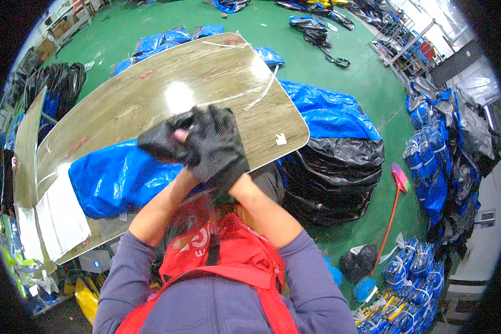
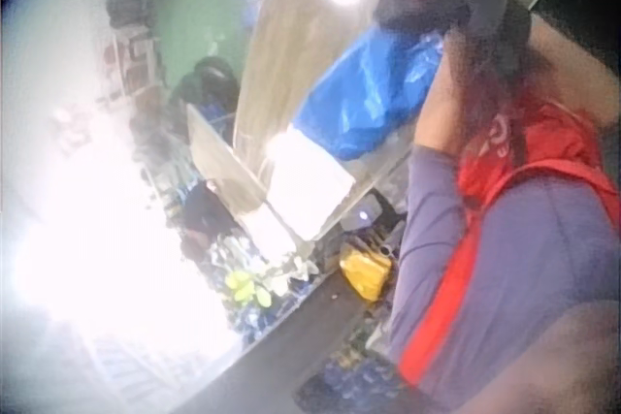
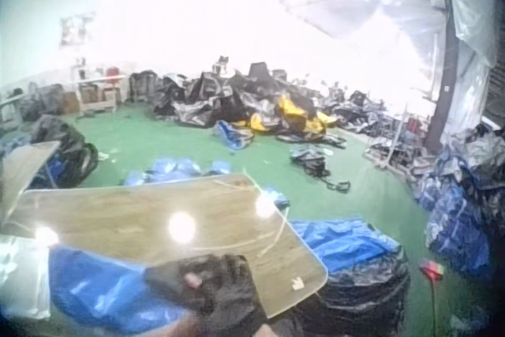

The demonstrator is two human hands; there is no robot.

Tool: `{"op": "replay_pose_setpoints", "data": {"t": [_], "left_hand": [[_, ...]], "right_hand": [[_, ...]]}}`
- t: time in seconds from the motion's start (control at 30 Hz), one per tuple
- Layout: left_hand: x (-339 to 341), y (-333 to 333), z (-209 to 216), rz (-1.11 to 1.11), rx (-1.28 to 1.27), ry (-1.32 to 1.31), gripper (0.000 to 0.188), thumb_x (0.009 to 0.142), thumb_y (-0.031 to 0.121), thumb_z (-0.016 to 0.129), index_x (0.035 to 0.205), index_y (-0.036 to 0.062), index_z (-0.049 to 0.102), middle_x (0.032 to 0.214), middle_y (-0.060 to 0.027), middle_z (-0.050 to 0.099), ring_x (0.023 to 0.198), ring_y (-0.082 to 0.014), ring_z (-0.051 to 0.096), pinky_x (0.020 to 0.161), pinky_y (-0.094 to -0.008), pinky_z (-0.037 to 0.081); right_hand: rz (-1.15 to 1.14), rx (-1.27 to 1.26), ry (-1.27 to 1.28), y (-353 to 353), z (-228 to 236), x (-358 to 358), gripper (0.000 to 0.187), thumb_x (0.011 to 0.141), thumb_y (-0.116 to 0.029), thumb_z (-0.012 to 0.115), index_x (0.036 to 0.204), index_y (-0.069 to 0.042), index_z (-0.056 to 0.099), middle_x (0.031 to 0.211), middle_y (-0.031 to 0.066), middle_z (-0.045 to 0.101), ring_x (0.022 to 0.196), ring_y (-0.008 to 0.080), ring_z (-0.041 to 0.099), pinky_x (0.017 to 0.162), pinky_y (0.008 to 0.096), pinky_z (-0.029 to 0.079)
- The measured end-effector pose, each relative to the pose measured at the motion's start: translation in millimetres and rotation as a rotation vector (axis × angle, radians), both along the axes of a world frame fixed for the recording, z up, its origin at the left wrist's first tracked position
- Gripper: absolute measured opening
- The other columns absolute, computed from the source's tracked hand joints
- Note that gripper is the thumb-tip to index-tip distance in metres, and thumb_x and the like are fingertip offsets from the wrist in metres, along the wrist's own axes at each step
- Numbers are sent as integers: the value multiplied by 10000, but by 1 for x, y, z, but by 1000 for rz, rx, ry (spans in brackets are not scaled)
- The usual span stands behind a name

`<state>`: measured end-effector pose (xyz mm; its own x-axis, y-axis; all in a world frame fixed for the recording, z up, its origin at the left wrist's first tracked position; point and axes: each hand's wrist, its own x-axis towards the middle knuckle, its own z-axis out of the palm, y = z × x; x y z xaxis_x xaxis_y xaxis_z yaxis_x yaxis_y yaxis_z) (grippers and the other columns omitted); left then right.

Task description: The person repeatedly folds a blue and black soft bag, places it into a clear plastic bag, and seals the bag. The person repeats this folding and bagging cycle multiple times on a workbench.

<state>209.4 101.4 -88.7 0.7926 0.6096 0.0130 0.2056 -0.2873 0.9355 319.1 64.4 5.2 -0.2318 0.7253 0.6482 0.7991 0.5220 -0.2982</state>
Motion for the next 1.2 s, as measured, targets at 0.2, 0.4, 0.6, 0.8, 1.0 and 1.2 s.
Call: {"op": "replay_pose_setpoints", "data": {"t": [0.2, 0.4, 0.6, 0.8, 1.0, 1.2], "left_hand": [[-104, -37, 114, -298, 66, 171, 316, 925, 307, 544, 1022, 50, 701, 1028, -181, 680, 1082, -262, 609, 972, -351, 428], [-137, -5, 26, 306, 785, 598, 688, 875, 423, 502, 1455, 105, 313, 1448, -176, 391, 1381, -329, 303, 1109, -597, 94], [-159, -11, 50, 223, 838, 672, 703, 836, 511, 521, 1415, 133, 393, 1466, -149, 376, 1378, -343, 301, 1125, -576, 108], [-328, -30, 38, 1117, 471, 1247, 946, 748, 675, 598, 1352, -28, 408, 1349, -292, 433, 1257, -422, 406, 1080, -463, 270], [-360, -42, 59, 1009, -294, 147, 764, 861, 527, 615, 1399, 38, 380, 1349, -180, 472, 1104, -287, 559, 908, -409, 475], [-373, -40, 75, 896, -446, -261, 661, 895, 403, 624, 1403, 74, 358, 1328, -158, 497, 1087, -253, 579, 878, -391, 518]], "right_hand": [[149, -307, -367, -26, 7, -27, 915, 624, -458, 718, 1415, -142, 384, 1477, 220, 281, 1395, 434, 194, 1108, 611, 91], [118, -438, 43, -5, -6, -43, 768, 830, -528, 548, 1374, -9, 388, 1421, 249, 370, 1328, 432, 323, 1091, 542, 227], [-128, -410, -318, 5, -32, -74, 893, 733, -629, 592, 1392, -53, 415, 1424, 304, 331, 1359, 450, 264, 1082, 635, 138], [-283, -493, -445, 9, -16, -93, 837, 728, -538, 625, 1390, -66, 426, 1380, 276, 386, 1316, 507, 261, 1062, 687, 66], [-75, -591, -417, 24, -37, -153, 608, 835, -476, 514, 1390, -233, 462, 1497, 201, 301, 1394, 448, 187, 1046, 722, -30], [-121, -481, -375, 23, -56, -155, 565, 855, -449, 498, 1378, -234, 482, 1488, 202, 315, 1383, 466, 189, 1038, 729, -59]]}}
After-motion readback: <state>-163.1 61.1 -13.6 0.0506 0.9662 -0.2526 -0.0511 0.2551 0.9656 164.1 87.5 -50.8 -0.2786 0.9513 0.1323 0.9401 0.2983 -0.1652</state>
